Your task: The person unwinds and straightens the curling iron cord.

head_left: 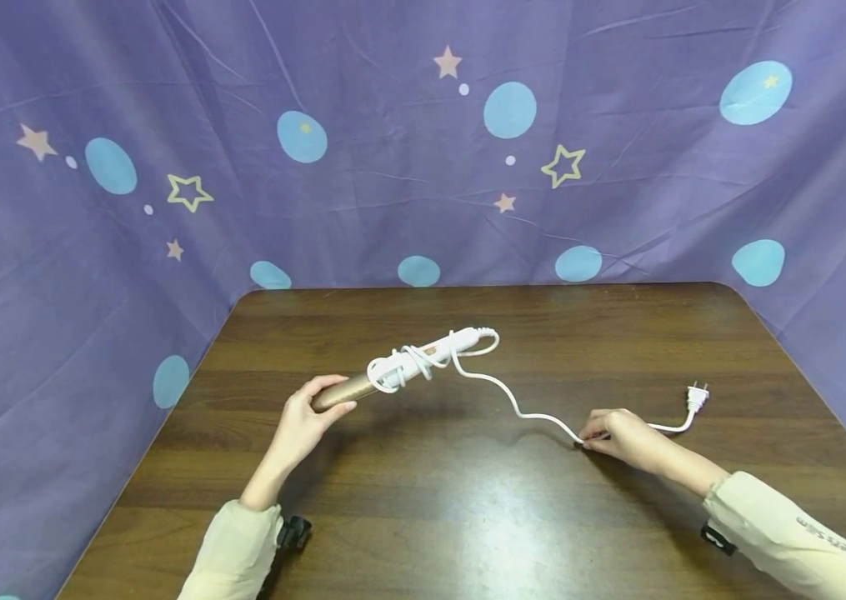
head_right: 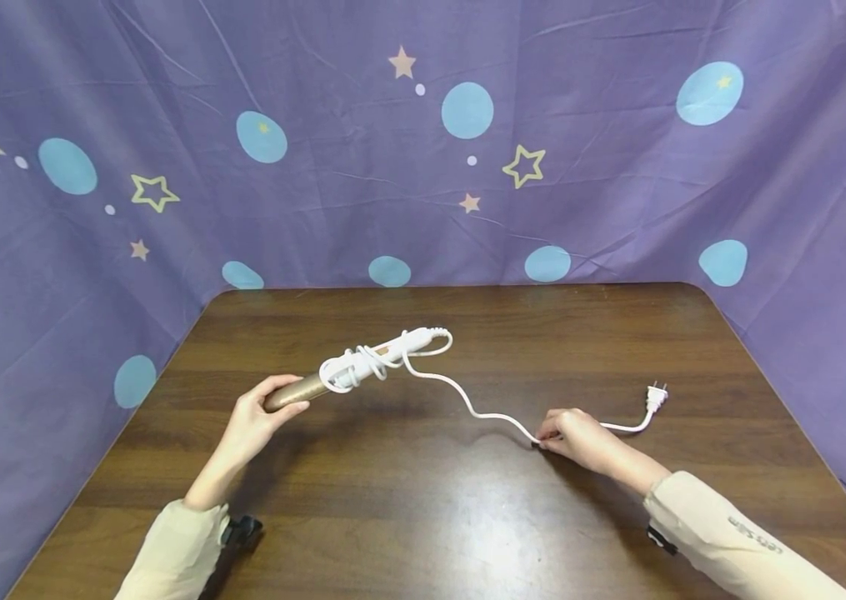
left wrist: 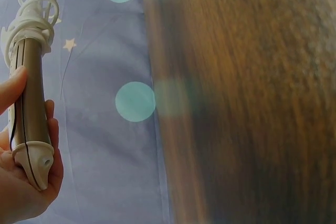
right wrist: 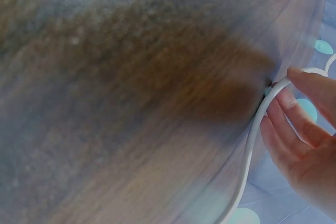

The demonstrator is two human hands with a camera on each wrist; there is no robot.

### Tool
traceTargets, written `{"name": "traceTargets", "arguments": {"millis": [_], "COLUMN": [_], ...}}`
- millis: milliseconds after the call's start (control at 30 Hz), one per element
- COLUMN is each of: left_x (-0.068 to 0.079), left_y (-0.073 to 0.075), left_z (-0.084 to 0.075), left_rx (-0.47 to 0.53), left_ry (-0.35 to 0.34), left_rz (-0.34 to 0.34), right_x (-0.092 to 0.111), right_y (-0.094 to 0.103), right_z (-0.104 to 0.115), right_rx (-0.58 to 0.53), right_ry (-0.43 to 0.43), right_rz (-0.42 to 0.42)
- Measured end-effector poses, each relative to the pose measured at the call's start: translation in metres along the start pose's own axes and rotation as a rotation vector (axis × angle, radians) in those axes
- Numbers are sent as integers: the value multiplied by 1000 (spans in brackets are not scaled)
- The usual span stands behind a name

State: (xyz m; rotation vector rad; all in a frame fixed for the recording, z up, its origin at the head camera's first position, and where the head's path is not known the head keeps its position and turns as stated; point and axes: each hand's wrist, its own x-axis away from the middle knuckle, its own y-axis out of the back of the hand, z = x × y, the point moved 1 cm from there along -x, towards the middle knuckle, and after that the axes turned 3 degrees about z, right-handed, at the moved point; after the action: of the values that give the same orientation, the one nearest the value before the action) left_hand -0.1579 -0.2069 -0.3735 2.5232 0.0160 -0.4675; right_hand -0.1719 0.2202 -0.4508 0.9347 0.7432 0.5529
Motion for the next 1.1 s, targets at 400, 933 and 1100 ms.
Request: {"name": "traceTargets", "arguments": {"millis": [400,933,1100], "left_x": [1,1,1], "left_y": [-1,-2,-3], "left_z": [-3,-7,-7], "left_rx": [-14,-48,-68], "left_ry": [-19,-58,-60], "left_rz": [3,-4,0], "right_x": [-11,-51,-61], "right_y": [4,11,10], "right_z": [5,30,37], "right_rx": [-42,-134,-136], "right_ry": [-85,-138,-126], "right_rz": [4,-73,-97]}}
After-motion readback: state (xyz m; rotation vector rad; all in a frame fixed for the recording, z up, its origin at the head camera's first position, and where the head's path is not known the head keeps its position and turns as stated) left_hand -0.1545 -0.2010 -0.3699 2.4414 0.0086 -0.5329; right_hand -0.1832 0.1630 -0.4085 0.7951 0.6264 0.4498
